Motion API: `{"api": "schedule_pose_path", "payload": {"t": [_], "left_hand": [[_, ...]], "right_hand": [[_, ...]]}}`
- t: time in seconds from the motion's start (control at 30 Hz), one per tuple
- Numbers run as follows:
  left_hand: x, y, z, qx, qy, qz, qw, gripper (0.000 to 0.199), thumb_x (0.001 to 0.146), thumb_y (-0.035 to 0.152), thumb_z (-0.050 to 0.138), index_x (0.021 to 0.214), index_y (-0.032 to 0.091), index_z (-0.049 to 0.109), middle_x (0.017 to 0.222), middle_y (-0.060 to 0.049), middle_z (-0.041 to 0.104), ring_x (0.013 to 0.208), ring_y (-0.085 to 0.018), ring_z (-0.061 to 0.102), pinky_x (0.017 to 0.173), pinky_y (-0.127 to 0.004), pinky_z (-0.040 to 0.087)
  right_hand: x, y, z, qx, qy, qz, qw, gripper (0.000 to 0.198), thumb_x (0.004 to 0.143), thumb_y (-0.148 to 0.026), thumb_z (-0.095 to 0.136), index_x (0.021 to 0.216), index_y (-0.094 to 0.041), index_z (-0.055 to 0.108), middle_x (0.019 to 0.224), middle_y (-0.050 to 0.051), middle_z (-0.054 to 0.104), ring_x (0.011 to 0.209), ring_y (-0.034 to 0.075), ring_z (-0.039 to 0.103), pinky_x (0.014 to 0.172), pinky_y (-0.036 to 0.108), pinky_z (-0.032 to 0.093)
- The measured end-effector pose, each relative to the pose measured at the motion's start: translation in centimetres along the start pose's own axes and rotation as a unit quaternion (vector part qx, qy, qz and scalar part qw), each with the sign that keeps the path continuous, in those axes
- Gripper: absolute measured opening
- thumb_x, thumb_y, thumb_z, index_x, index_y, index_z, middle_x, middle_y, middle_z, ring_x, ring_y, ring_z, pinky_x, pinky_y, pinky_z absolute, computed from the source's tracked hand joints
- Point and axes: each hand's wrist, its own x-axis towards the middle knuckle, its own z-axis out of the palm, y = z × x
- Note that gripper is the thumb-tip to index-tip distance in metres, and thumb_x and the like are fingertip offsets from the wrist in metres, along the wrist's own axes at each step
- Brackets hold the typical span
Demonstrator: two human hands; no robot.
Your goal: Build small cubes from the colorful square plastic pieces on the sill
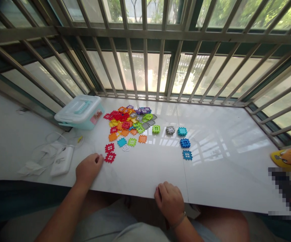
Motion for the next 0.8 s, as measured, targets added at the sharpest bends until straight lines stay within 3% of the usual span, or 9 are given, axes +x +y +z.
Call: {"api": "schedule_pose_path", "payload": {"t": [0.3, 0.47, 0.6, 0.7, 0.8], "left_hand": [[0.0, -0.2, 0.2, -0.020, 0.012, 0.003, 1.000, 0.036, 0.105, 0.043, 0.049, 0.074, 0.024, 0.054, 0.081, -0.006, 0.064, 0.073, -0.022, 0.053, 0.063, -0.035, 0.018], [-0.6, -0.4, 0.6, -0.106, 0.076, 0.010, 0.991, 0.034, 0.106, 0.044, 0.052, 0.078, 0.025, 0.054, 0.080, -0.003, 0.064, 0.076, -0.022, 0.058, 0.068, -0.034, 0.035], [-1.0, 1.2, 0.7, -0.175, 0.130, 0.089, 0.972, 0.017, 0.102, 0.040, 0.059, 0.103, 0.023, 0.063, 0.099, -0.008, 0.072, 0.095, -0.028, 0.067, 0.090, -0.040, 0.050], [-0.4, 3.5, 1.0, -0.173, 0.113, 0.162, 0.965, 0.018, 0.100, 0.035, 0.061, 0.113, 0.023, 0.064, 0.112, -0.011, 0.074, 0.108, -0.032, 0.068, 0.103, -0.046, 0.051], [0.9, 5.4, 1.8, -0.170, 0.085, 0.187, 0.964, 0.027, 0.098, 0.032, 0.063, 0.123, 0.023, 0.064, 0.124, -0.013, 0.074, 0.119, -0.034, 0.067, 0.109, -0.049, 0.051]], "right_hand": [[-0.3, 0.0, 0.4, 0.018, 0.013, 0.006, 1.000, 0.022, 0.107, -0.025, 0.056, 0.085, -0.025, 0.060, 0.076, 0.002, 0.058, 0.074, 0.021, 0.053, 0.074, 0.038, 0.033], [-0.4, -0.1, 0.5, 0.025, 0.018, 0.010, 0.999, 0.024, 0.107, -0.025, 0.056, 0.084, -0.025, 0.060, 0.076, 0.002, 0.058, 0.074, 0.021, 0.052, 0.074, 0.038, 0.032], [-0.3, -0.1, 0.4, 0.031, 0.011, 0.011, 0.999, 0.023, 0.107, -0.024, 0.056, 0.084, -0.025, 0.061, 0.077, 0.002, 0.059, 0.074, 0.021, 0.052, 0.075, 0.039, 0.032], [-0.3, 0.0, 0.3, 0.031, 0.008, 0.009, 0.999, 0.023, 0.107, -0.024, 0.056, 0.085, -0.025, 0.061, 0.077, 0.002, 0.059, 0.074, 0.021, 0.052, 0.075, 0.039, 0.032], [-0.3, 0.1, 0.3, 0.030, 0.004, 0.007, 1.000, 0.023, 0.107, -0.025, 0.056, 0.084, -0.025, 0.060, 0.077, 0.002, 0.058, 0.075, 0.021, 0.052, 0.076, 0.039, 0.031]]}}
